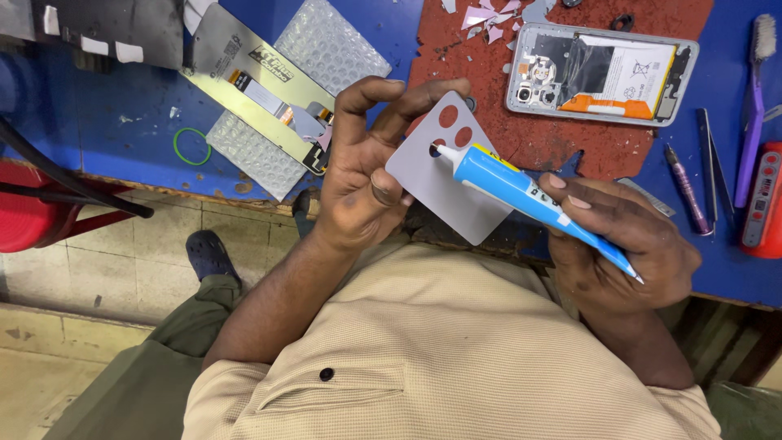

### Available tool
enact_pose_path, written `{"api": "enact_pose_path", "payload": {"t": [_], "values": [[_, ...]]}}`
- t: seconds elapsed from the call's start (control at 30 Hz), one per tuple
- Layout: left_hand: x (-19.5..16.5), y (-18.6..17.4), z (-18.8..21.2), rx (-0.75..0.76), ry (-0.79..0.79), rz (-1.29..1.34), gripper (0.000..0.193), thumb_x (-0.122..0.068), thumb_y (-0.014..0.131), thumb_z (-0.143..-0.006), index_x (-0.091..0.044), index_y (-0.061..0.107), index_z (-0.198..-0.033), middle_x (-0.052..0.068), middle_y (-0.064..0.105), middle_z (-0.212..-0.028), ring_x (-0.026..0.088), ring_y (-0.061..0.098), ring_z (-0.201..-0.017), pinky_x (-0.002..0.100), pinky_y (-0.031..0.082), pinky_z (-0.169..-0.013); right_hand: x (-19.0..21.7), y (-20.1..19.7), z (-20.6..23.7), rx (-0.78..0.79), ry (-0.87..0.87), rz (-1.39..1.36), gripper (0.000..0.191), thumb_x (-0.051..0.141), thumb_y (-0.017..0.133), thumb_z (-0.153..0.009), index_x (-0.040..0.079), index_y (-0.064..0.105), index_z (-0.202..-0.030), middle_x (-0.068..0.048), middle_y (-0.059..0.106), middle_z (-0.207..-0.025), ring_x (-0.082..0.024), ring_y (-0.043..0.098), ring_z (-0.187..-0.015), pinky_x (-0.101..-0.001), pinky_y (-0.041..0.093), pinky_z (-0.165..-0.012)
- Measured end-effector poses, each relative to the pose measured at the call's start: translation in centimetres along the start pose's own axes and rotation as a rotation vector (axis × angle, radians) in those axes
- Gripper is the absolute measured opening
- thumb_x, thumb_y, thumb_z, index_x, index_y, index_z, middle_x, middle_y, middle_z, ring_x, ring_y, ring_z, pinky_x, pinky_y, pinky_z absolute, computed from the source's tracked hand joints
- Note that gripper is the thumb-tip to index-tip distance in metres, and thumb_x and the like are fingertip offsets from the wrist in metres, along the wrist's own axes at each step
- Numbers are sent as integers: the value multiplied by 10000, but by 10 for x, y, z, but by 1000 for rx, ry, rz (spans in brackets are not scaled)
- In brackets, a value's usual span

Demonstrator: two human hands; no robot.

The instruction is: The person applies adhesive to a white smartphone back cover and places three camera lens modules into the cutouts. They then apply adhesive to the phone's internal frame and attach the back cover, pressing it into place. Finally, the person powers on the device to confirm it functions.

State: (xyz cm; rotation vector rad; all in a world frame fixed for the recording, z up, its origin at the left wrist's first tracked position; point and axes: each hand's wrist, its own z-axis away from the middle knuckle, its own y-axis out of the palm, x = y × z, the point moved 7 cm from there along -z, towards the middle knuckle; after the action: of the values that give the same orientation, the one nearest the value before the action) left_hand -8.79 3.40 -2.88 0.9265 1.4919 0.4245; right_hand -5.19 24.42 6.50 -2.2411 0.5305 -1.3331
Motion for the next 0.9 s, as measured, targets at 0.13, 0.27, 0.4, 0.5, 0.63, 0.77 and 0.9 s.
{"api": "enact_pose_path", "payload": {"t": [0.13,0.27,0.4,0.5,0.63,0.77,0.9], "values": [[0,0,0,5,-4,-8,670,-407,720,-1058,-214,284,-1529,227,419,-1554,263,385,-1480,393,427,-1175,-1,2,-3,-6,-9,-20,232,70,782,-1044,-25,595,-1144,-229,754,-1124,-293,787,-1020,-332,636,-841],[1,-1,1,11,2,1,653,-396,721,-1069,-214,291,-1525,216,421,-1549,254,396,-1476,390,430,-1174,-3,3,-4,-17,-18,-30,234,60,783,-1044,-36,592,-1139,-233,752,-1117,-302,785,-1023,-358,650,-871],[2,-2,0,8,-1,-3,663,-396,721,-1056,-217,290,-1528,222,423,-1556,255,403,-1468,401,437,-1172,-4,2,-3,-32,-19,-12,230,52,787,-1049,-39,594,-1135,-236,753,-1113,-302,787,-1021,-365,654,-883],[1,-3,0,-2,-6,-16,678,-403,721,-1047,-220,289,-1535,228,423,-1565,255,407,-1465,402,444,-1169,-5,1,-3,-40,-27,-15,226,55,780,-1049,-44,592,-1127,-241,752,-1107,-306,787,-1013,-373,658,-884],[0,-2,0,4,2,-9,641,-390,719,-1071,-213,298,-1520,210,429,-1548,241,430,-1449,380,452,-1157,-7,2,-4,-47,-33,-18,222,63,773,-1051,-44,588,-1111,-241,750,-1096,-312,787,-1004,-376,665,-874],[-1,-1,0,-7,1,-5,652,-390,726,-1059,-208,299,-1517,213,430,-1549,246,438,-1438,380,464,-1136,-7,2,-3,-44,-31,-13,219,70,770,-1058,-40,589,-1114,-238,753,-1100,-309,789,-1011,-378,665,-884],[-1,-2,0,-37,2,-18,680,-401,734,-1036,-202,301,-1521,230,436,-1549,257,420,-1458,388,455,-1149,-7,1,-2,-29,-27,-8,221,69,770,-1055,-44,588,-1111,-240,751,-1097,-309,787,-1013,-377,663,-880]]}}
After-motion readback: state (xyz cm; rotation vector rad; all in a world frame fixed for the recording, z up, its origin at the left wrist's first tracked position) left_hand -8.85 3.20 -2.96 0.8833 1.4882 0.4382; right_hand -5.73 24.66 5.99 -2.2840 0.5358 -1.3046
